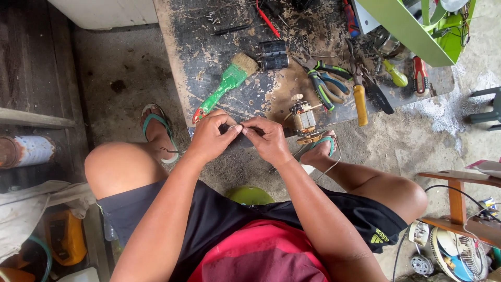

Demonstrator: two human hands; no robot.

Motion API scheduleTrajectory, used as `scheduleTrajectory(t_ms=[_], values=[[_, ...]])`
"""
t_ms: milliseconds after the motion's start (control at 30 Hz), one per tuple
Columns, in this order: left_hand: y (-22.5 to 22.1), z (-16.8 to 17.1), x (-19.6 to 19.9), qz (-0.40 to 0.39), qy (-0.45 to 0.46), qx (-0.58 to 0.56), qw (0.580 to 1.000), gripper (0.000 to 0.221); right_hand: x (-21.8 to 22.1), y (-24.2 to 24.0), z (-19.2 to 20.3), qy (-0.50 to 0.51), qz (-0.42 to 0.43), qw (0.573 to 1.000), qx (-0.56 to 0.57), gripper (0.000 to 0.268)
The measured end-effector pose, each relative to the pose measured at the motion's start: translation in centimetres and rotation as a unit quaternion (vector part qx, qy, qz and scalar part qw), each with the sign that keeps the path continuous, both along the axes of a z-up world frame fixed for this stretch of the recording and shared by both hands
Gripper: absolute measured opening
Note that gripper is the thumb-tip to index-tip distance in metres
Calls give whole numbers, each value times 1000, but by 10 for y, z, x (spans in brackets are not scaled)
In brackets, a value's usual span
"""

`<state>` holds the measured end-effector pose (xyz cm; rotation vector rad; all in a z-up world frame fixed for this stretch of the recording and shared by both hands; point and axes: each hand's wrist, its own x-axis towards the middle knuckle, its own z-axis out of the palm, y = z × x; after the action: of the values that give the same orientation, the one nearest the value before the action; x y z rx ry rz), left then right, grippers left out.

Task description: Repairing an electric motor by cleaning components with a brush and stripping/twisting wires for connection.

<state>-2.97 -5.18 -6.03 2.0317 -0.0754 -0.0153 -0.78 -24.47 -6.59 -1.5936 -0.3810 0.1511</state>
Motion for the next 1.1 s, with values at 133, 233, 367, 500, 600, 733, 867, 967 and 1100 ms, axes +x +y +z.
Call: scheduleTrajectory(t_ms=[133, 233, 367, 500, 600, 733, 867, 967, 1100], values=[[1, 2, 0, -3, -4, -10, 1000, 10, -3, 1, 4, -3, -9, 1000, 4, 13], [2, -1, 0, -9, -5, -20, 1000, 9, -3, -1, 3, -12, -8, 1000, -4, 11], [3, 0, -1, -19, -7, -29, 999, 7, -3, -2, 7, -21, -3, 1000, -18, 11], [3, 1, -2, -21, -5, -26, 999, 9, -3, -2, 8, -25, -8, 999, -20, 11], [2, -6, -2, -21, -2, -19, 1000, 10, -4, 0, 8, -24, -14, 999, -32, 11], [0, -11, -2, -16, -22, -5, 1000, 13, -7, 1, 4, -36, -36, 996, -68, 8], [-3, -22, -3, -1, -58, 27, 998, 13, -7, 4, 9, -19, -48, 995, -83, 9], [-10, -24, -7, 37, -92, 122, 988, 13, -7, 5, 5, -19, -68, 991, -111, 12], [-13, -24, -4, 55, -123, 174, 975, 14, -9, 6, 5, -25, -75, 988, -130, 13]])
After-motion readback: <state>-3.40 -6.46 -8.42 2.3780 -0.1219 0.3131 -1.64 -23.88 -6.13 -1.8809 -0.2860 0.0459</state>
